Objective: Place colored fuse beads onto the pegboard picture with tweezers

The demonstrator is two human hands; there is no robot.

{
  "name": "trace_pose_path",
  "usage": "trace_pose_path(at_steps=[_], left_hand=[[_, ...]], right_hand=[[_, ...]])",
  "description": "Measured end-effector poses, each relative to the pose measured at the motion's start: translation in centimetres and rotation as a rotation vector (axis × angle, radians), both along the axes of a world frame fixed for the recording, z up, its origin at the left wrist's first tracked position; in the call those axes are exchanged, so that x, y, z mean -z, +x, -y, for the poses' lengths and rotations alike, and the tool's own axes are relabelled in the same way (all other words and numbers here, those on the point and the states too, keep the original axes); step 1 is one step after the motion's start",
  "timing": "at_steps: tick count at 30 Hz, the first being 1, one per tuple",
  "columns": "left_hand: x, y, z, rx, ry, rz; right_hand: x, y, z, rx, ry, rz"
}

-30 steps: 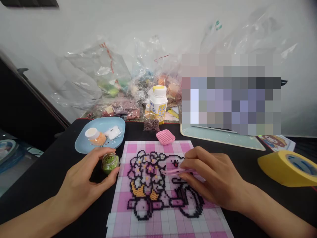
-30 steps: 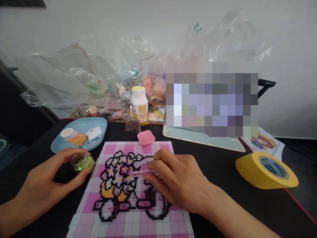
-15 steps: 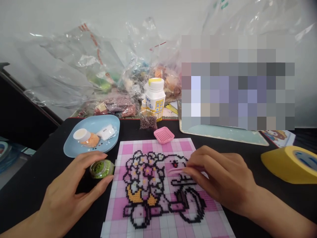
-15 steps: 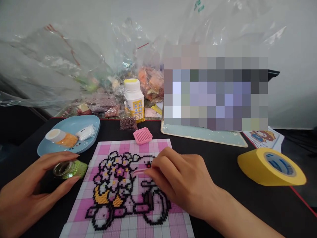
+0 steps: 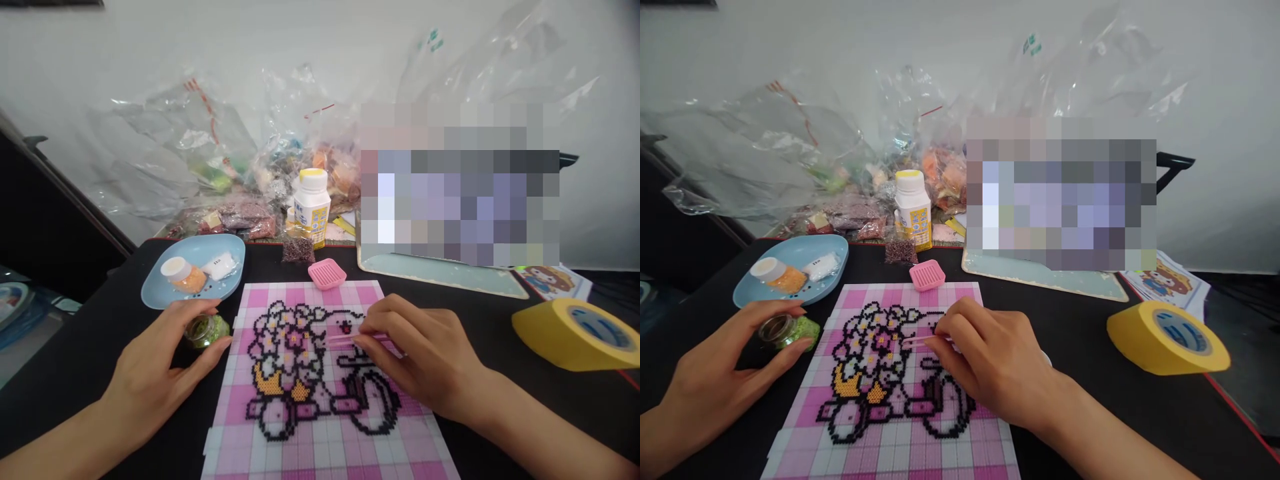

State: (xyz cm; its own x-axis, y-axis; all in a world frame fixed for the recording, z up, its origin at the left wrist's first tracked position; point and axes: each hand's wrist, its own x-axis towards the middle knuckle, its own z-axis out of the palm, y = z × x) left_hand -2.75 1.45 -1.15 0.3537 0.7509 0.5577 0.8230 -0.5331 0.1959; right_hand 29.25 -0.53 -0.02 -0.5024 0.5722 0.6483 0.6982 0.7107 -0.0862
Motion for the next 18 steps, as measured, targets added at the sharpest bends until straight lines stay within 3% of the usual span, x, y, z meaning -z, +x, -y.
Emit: trace_pose_path(at_steps=[7, 11, 18], left_hand=[[-0.7, 0.3, -0.4, 0.105, 0.075, -0.095], [-1.3, 0.6, -0.9, 0.207, 0.171, -0.190], [-1.7, 0.8, -2.4, 0.264, 0.368, -0.285]], right_hand=[[0.0, -0.4, 0.4, -0.043, 0.038, -0.009], [0.1, -0.5, 0.6, -0.057, 0.053, -0.023], [-0.2, -0.9, 0.6, -0.106, 0.061, -0.049]])
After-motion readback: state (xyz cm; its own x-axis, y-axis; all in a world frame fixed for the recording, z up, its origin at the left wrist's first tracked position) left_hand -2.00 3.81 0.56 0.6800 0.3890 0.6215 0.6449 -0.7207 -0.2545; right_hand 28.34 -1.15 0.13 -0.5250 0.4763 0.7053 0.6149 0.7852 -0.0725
